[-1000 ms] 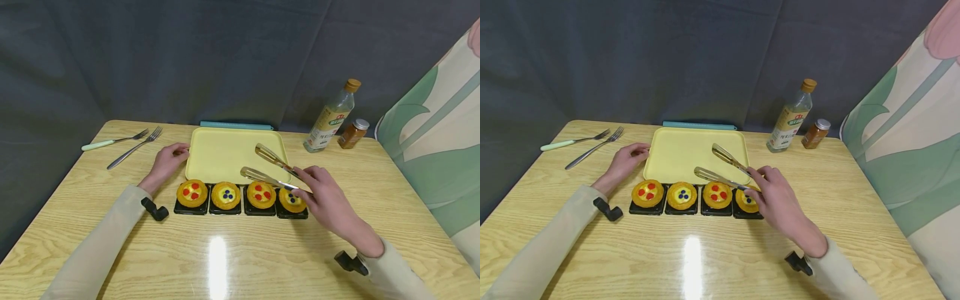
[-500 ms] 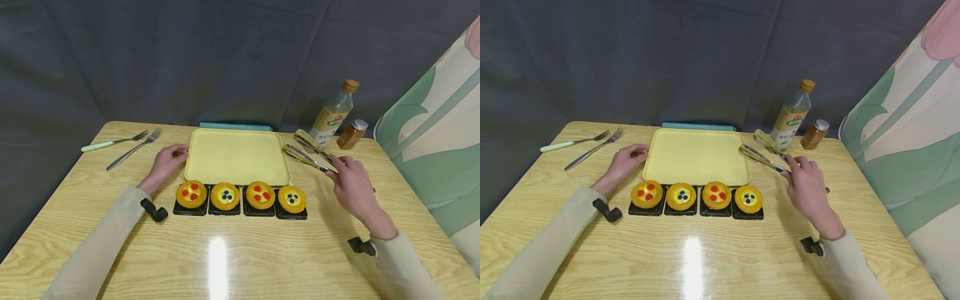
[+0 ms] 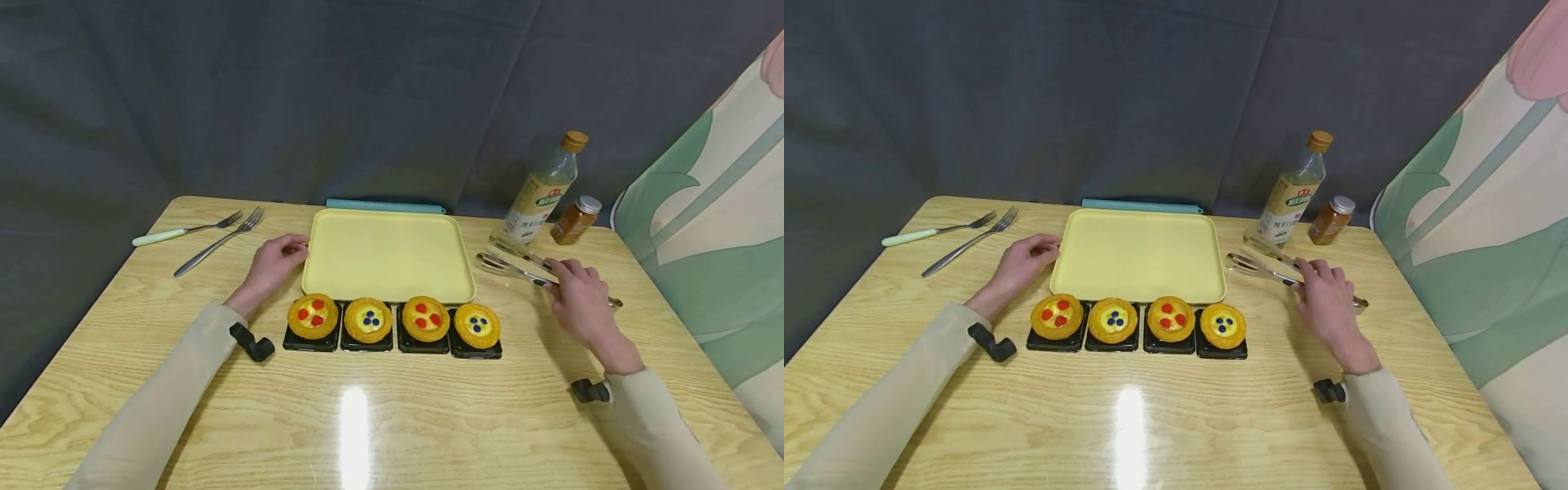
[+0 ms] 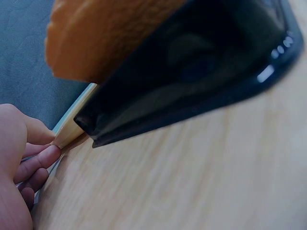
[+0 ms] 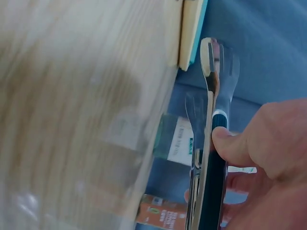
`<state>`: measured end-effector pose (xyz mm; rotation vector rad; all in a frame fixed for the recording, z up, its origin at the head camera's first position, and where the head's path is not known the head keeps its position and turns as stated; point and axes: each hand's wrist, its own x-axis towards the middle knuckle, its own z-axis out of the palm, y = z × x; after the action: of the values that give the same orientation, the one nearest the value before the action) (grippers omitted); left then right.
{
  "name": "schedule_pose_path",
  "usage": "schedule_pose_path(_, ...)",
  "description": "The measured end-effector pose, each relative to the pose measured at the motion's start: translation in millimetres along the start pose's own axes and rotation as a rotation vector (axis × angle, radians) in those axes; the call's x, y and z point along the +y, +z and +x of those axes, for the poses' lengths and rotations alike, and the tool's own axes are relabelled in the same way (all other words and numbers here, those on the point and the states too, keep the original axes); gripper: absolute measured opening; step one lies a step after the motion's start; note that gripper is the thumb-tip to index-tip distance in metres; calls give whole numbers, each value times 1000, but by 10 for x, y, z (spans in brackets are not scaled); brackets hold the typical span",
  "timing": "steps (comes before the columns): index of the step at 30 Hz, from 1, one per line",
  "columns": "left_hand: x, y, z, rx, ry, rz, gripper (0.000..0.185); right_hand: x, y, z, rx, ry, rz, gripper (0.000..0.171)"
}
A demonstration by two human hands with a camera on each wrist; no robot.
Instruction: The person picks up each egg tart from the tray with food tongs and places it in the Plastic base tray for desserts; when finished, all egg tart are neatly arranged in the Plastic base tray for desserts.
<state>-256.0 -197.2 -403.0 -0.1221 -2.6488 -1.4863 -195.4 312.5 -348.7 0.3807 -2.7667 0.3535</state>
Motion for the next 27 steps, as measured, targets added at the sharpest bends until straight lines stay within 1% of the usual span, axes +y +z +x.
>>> schedule_pose_path(6,3,9,3,1,3,3,36,143,61,8,-72,-21,29,39)
schedule_pose_path(12,3,5,5,2,0,2,36,241,86,30,-142,-43,35,43)
schedule_pose_path(17,-2,6,-8,2,-3,-1,36,282,97,63,-225,-30,46,45)
schedule_pose_path(25,6,7,-5,-1,0,4,36,318,92,108,-325,2,49,50)
schedule_pose_path(27,7,1,-2,-1,0,3,35,314,93,117,-338,4,45,51)
